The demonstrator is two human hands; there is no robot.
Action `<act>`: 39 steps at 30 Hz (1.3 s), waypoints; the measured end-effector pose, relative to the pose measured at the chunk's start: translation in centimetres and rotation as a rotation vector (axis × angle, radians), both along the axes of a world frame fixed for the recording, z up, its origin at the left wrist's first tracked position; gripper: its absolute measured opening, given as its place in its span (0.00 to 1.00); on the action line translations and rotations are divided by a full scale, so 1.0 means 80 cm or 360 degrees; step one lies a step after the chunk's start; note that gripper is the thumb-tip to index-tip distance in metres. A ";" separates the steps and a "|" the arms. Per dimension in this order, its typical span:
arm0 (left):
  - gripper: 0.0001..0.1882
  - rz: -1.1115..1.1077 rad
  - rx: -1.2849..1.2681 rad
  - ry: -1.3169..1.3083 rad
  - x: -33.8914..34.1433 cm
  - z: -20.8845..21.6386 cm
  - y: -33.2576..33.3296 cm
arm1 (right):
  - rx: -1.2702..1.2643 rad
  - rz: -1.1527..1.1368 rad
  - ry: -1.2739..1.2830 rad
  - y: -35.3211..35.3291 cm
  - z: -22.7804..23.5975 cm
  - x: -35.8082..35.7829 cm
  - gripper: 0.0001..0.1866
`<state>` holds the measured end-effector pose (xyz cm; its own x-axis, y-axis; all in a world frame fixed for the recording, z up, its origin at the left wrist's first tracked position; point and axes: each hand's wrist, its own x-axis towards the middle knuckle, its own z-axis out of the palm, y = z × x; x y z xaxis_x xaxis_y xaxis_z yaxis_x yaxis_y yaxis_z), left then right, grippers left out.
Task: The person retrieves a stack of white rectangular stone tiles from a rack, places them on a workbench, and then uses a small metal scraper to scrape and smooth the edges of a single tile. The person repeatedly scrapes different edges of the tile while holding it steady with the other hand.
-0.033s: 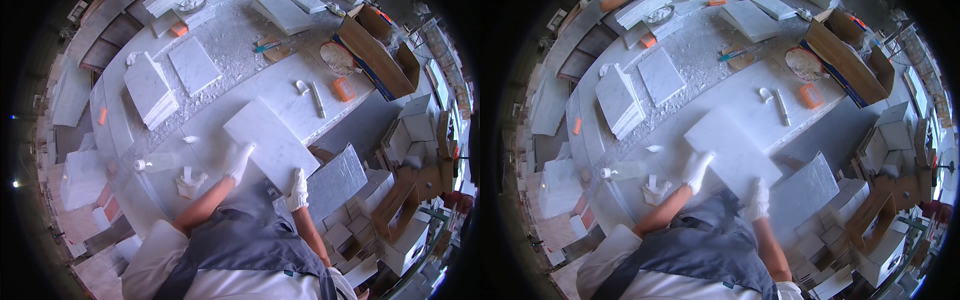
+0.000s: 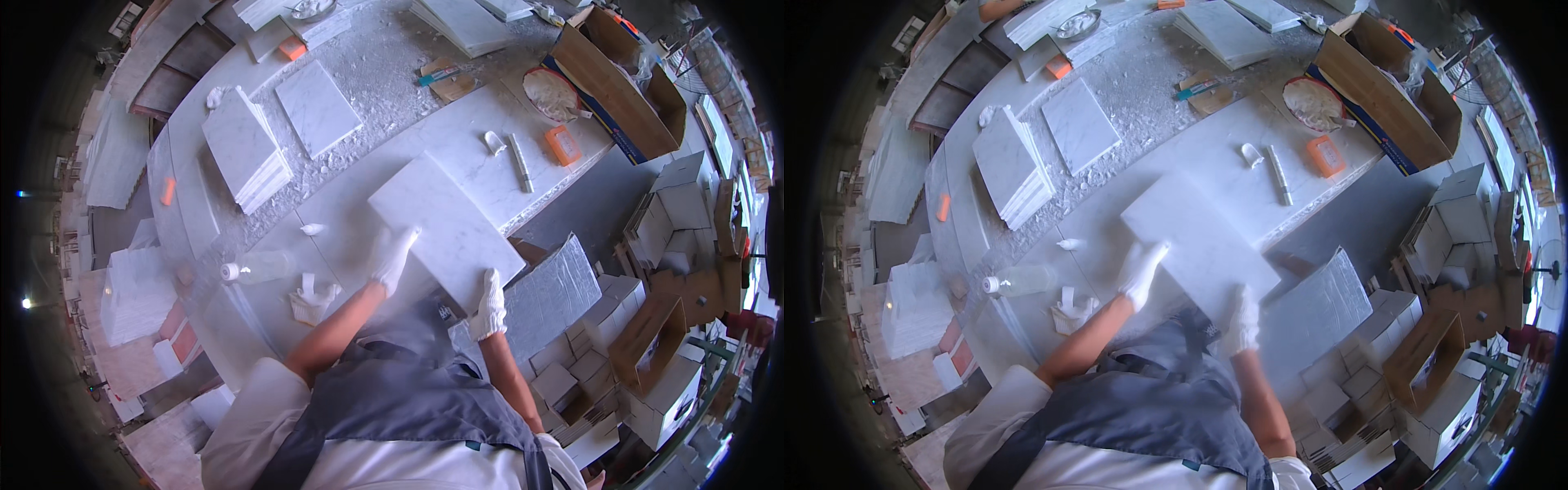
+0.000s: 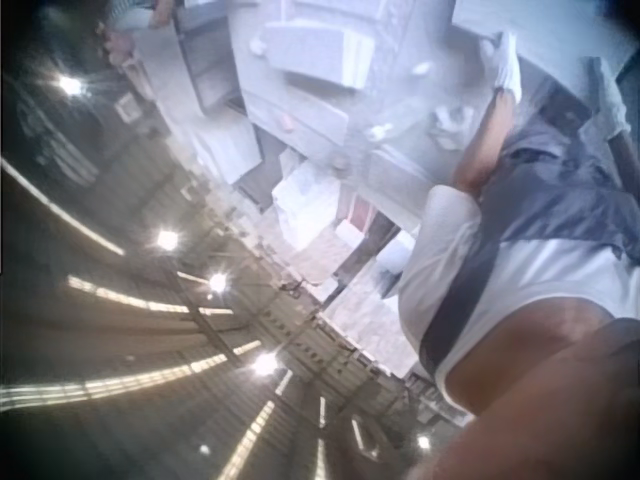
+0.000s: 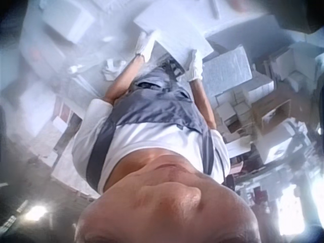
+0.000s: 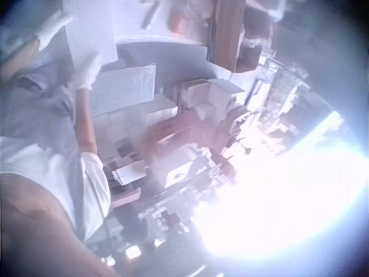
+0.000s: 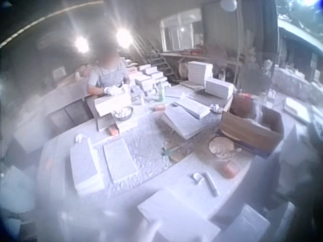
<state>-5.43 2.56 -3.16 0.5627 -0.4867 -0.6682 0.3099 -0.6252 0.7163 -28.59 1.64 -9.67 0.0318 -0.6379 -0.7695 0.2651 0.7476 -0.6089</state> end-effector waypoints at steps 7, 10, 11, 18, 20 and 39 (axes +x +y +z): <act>0.61 -0.0114 -0.0105 0.0048 0.039 0.025 -0.109 | 0.0092 0.0111 0.0006 -0.111 0.007 0.036 0.36; 0.59 -0.0223 -0.0050 -0.0027 0.040 0.028 -0.124 | -0.0015 0.0385 0.0487 -0.121 0.025 0.039 0.40; 0.58 -0.0268 -0.0009 -0.0061 0.040 0.028 -0.123 | -0.0144 0.0432 0.0565 -0.120 0.032 0.042 0.40; 0.57 -0.0346 0.0004 -0.0176 0.043 0.029 -0.119 | -0.0461 0.0201 0.0723 -0.107 0.064 0.066 0.31; 0.55 -0.0293 -0.0054 -0.0127 0.039 0.035 -0.111 | -0.0438 0.0199 0.0606 -0.108 0.066 0.065 0.30; 0.31 -0.0333 -0.0057 -0.0380 -0.167 0.074 0.447 | -0.0421 0.0809 0.0233 -0.162 -0.053 0.019 0.55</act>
<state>-18.76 38.35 2.73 0.5870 -0.6291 -0.5096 -0.0025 -0.6308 0.7759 -27.08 -11.34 -13.93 0.2891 -0.7411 -0.6059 -0.1878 0.5767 -0.7950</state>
